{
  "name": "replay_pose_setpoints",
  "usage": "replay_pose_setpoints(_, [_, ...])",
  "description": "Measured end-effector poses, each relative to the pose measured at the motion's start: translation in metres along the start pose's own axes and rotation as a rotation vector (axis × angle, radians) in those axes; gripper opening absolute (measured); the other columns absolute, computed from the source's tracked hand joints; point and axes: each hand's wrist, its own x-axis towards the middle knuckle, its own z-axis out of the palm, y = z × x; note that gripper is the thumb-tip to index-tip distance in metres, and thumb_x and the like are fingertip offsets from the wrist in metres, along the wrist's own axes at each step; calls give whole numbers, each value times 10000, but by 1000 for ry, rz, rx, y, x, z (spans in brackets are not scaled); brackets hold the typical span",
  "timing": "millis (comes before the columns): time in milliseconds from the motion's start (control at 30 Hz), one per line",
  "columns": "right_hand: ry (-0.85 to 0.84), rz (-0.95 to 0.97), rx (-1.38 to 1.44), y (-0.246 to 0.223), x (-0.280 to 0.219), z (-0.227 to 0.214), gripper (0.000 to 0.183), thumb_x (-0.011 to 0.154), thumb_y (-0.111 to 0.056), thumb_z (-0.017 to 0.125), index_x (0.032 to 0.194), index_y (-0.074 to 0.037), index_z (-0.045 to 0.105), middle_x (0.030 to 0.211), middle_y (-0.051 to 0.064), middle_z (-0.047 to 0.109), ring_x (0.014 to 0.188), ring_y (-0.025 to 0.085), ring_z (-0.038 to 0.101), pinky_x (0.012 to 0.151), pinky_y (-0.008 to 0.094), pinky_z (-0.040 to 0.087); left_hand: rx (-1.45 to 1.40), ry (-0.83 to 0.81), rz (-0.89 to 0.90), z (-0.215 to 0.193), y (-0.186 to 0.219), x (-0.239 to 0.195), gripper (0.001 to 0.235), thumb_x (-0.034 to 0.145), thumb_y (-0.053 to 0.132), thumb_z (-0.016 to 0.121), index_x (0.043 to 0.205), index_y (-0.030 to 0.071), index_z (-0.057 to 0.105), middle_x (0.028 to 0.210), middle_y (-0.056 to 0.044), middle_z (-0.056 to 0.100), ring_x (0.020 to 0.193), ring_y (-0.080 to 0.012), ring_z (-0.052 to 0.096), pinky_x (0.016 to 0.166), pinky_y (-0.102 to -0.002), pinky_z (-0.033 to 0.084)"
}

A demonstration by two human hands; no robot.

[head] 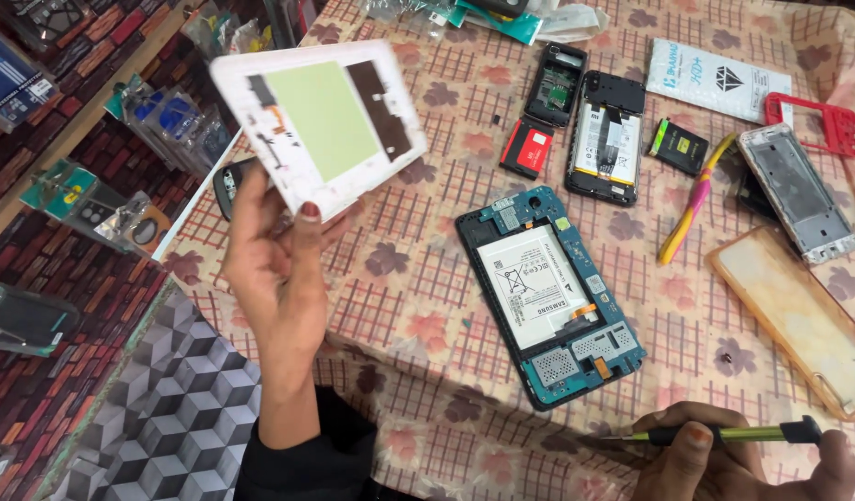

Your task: The person disassembles a black mobile phone using a screwdriver, removes the back cover, and extracts the motherboard. They then place the back cover on a white Samsung tablet and proceed to disassemble the tablet, removing its back cover and motherboard. Finally, they handle a disassembled phone frame and motherboard.

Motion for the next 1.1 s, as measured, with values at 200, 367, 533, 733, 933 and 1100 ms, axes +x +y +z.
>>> replay_pose_setpoints(200, [-48,-88,-156,10,3,-13,642,1150,-59,569,1601,-177,128,948,269,683,726,313,713,771,396,619,-64,-128,-237,1,-17,12,490,1057,-3,450,1541,-22,371,1337,-209,666,1164,-299,731,948,-410,639])
replay_pose_setpoints(367, [-156,-191,-603,6,1,-26,575,1170,-91,565,1579,-142,165,939,271,681,728,315,712,764,376,607,-208,-242,-392,0,-29,17,483,1055,-17,409,1537,-22,374,1340,-212,660,1184,-287,718,1000,-419,644])
replay_pose_setpoints(533, [-193,-70,-878,-4,5,-33,372,1174,-256,582,1378,20,439,764,222,660,565,234,641,739,304,571,-280,-297,-510,-6,-36,21,598,1003,-108,392,1578,22,294,1397,-194,623,1222,-288,673,1057,-426,587])
replay_pose_setpoints(733, [-195,-8,-570,12,11,-31,540,1131,-461,657,940,30,539,687,184,626,582,199,638,619,300,567,-136,-428,-423,-12,-38,19,655,980,-166,313,1587,61,223,1431,-188,585,1295,-272,643,1129,-387,523])
replay_pose_setpoints(933, [-171,-6,-654,20,14,-43,568,1127,-472,669,959,57,548,674,177,603,650,242,687,661,379,613,28,-468,-401,-13,-41,18,663,942,-193,291,1544,80,250,1365,-171,601,1278,-256,655,1135,-364,535])
replay_pose_setpoints(1100, [-171,-25,-640,24,15,-46,577,1143,-468,671,921,46,530,689,174,603,631,237,671,649,352,594,50,-512,-362,-11,-42,17,690,920,-217,272,1547,70,255,1368,-183,578,1310,-257,629,1165,-374,517])
